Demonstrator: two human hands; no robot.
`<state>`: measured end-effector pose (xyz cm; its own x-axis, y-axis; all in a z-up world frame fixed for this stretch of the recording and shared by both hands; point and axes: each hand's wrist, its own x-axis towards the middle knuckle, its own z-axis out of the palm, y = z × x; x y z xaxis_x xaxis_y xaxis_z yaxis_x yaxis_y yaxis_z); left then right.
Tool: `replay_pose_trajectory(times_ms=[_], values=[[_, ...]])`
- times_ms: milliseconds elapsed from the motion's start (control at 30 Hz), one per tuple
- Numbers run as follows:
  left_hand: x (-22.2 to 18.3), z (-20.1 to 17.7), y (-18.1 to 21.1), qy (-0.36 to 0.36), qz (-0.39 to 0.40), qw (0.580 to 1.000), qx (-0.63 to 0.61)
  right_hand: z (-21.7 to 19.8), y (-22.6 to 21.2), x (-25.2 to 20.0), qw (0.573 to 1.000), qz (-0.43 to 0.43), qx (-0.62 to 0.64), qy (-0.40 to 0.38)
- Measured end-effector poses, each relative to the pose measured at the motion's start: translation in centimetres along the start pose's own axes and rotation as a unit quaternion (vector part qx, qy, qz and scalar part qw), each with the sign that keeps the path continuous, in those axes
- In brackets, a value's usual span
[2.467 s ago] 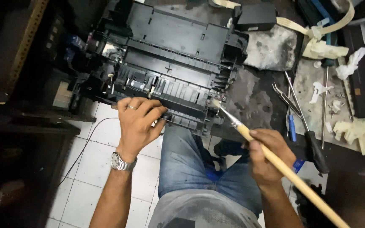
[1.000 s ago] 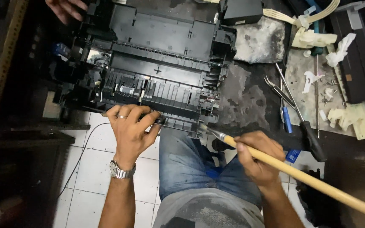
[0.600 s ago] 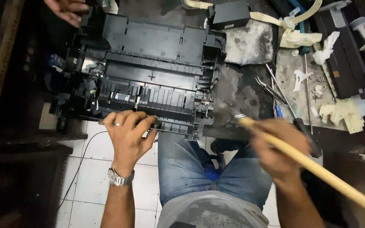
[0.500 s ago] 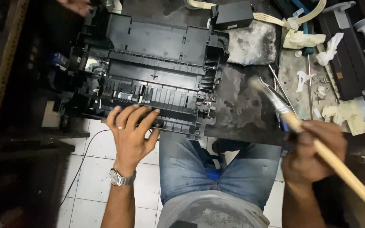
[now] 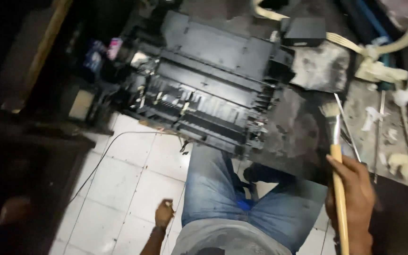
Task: Disassembling, cleaning internal components with a brush, and reassembling parts of a printer chassis.
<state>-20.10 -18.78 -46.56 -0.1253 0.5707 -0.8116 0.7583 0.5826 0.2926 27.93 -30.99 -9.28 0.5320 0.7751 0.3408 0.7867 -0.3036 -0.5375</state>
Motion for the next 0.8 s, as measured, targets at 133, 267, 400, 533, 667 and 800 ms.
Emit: replay_pose_trajectory(times_ms=[133, 267, 400, 533, 667, 800], values=[[-1.2, 2.5, -7.8, -0.145, 0.039, 0.755, 0.638, 0.1, 2.1, 3.7, 0.988, -0.032, -0.101, -0.115], [0.1, 5.5, -9.5, -0.035, 0.089, 0.886, 0.455, 0.9, 3.8, 7.0, 0.943, -0.095, -0.276, -0.161], [-0.9, 5.3, -5.9, -0.01, 0.175, 0.928, 0.33, 1.4, 2.9, 9.7, 0.924, -0.165, -0.311, -0.149], [-4.3, 4.3, 3.4, -0.036, 0.065, 0.938, -0.339, 2.6, 5.3, 10.7, 0.91, -0.167, -0.336, -0.176], [-11.1, -1.6, 13.7, -0.244, 0.085, 0.899, -0.353, 3.0, 5.1, 11.1, 0.899, -0.189, -0.355, -0.173], [-13.6, -3.6, 17.1, -0.065, 0.152, 0.976, -0.144, 2.3, 3.4, 11.0, 0.924, -0.094, -0.327, -0.174]])
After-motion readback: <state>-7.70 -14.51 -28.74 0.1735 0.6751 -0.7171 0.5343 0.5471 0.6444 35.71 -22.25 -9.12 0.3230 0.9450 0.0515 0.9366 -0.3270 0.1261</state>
